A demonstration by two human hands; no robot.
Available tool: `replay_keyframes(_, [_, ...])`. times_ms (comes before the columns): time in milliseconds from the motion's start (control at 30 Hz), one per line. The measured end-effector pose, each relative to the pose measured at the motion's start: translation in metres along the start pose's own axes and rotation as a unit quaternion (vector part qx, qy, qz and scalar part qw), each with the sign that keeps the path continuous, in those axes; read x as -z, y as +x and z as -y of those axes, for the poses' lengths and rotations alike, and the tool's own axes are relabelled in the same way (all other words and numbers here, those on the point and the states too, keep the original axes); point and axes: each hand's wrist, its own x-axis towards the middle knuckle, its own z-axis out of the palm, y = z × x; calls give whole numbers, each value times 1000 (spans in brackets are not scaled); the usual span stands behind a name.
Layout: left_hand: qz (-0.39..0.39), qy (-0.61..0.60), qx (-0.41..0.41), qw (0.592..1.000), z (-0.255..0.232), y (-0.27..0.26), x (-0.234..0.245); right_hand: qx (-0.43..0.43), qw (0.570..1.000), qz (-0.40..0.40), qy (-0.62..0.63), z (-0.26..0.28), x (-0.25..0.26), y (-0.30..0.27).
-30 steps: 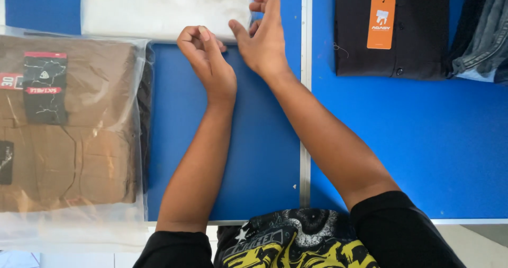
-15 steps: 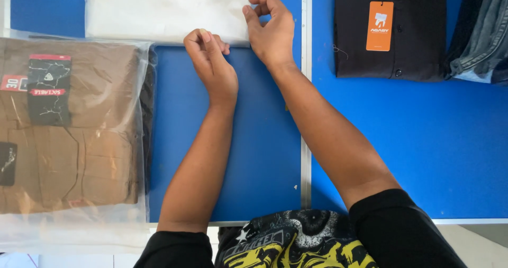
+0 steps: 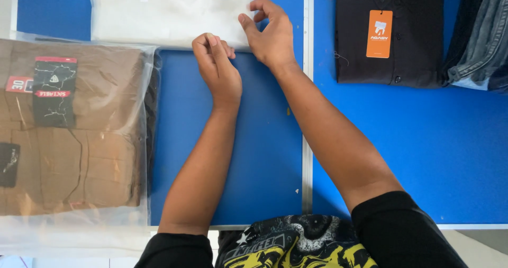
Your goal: Packing a folded pair of jeans into a clear plastic zipper bag on a workbench.
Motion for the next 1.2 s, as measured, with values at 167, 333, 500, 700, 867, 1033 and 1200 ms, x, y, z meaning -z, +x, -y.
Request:
replay_keyframes(167, [3,-9,0,1000,2,1,-1,106,986,-60,112,2,-3,-4])
replay_keyframes(333, [5,5,7,1000,3,-1,1,189,952,27,237,28,27,-18])
replay_keyframes(500, [17,74,-29,997,16,-9,5,216,925,244,195,11,42,-31])
replay_keyframes(700, [-37,98,18,994,3,-8,0,182,928,224,234,8,39,-26])
replay_keyframes(867, [-37,-5,17,999,3,-11,4,136,973,162,87,10,29,-21])
replay_keyframes(1033, [-68,-51,47,995,2,-16,8,130,982,132,33,-2,26,-15])
replay_keyframes(1200, [-6,-37,-50,998,31,-33,11,107,945,301,-78,-6,36,5])
